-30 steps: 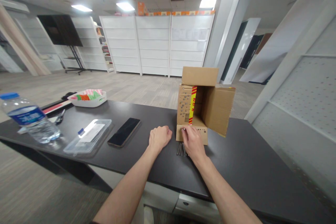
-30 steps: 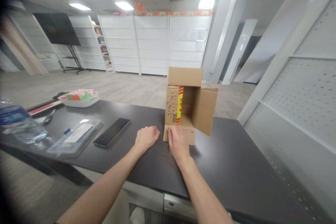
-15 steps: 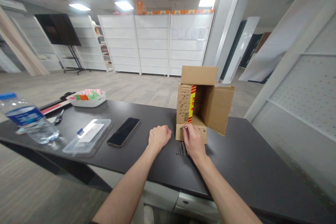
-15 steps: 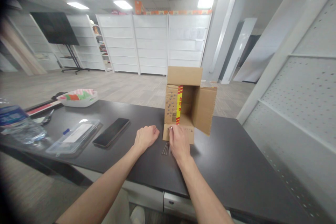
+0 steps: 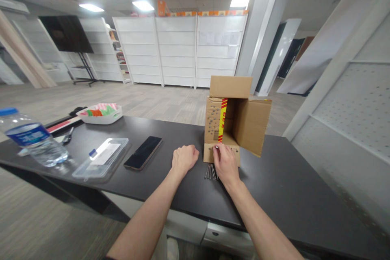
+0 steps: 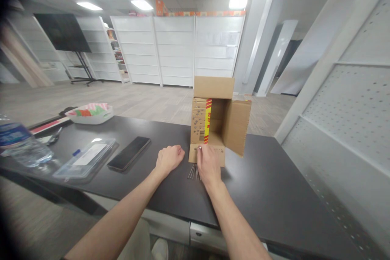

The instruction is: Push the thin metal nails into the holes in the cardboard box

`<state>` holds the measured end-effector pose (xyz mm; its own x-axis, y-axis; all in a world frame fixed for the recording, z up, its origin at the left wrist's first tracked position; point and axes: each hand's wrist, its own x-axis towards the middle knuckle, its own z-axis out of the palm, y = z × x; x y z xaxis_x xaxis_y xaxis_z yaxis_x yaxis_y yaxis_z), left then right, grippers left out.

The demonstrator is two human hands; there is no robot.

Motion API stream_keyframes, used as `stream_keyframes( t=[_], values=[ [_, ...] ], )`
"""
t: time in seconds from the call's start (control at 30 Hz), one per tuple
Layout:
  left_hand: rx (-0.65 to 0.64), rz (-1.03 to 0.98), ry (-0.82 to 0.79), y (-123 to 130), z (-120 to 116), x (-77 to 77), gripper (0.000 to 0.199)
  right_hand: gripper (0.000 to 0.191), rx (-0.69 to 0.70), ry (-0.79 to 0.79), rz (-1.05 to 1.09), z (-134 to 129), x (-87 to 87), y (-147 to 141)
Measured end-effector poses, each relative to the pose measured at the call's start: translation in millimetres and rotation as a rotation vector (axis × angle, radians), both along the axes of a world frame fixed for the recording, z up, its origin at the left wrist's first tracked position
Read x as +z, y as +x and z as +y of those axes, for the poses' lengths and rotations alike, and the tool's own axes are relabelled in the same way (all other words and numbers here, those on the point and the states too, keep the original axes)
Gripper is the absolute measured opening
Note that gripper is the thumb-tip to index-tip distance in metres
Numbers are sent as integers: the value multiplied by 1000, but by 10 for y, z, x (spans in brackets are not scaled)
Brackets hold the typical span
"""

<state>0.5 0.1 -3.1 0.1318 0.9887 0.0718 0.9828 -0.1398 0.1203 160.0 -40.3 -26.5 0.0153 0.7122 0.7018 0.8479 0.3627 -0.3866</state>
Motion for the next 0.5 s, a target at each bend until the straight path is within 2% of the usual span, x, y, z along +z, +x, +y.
stream_keyframes(
  t=[0.5],
  values=[
    [5,-5,0,-5,16,-24,40,20,-25,-2,-21,1,16,15]
  ],
)
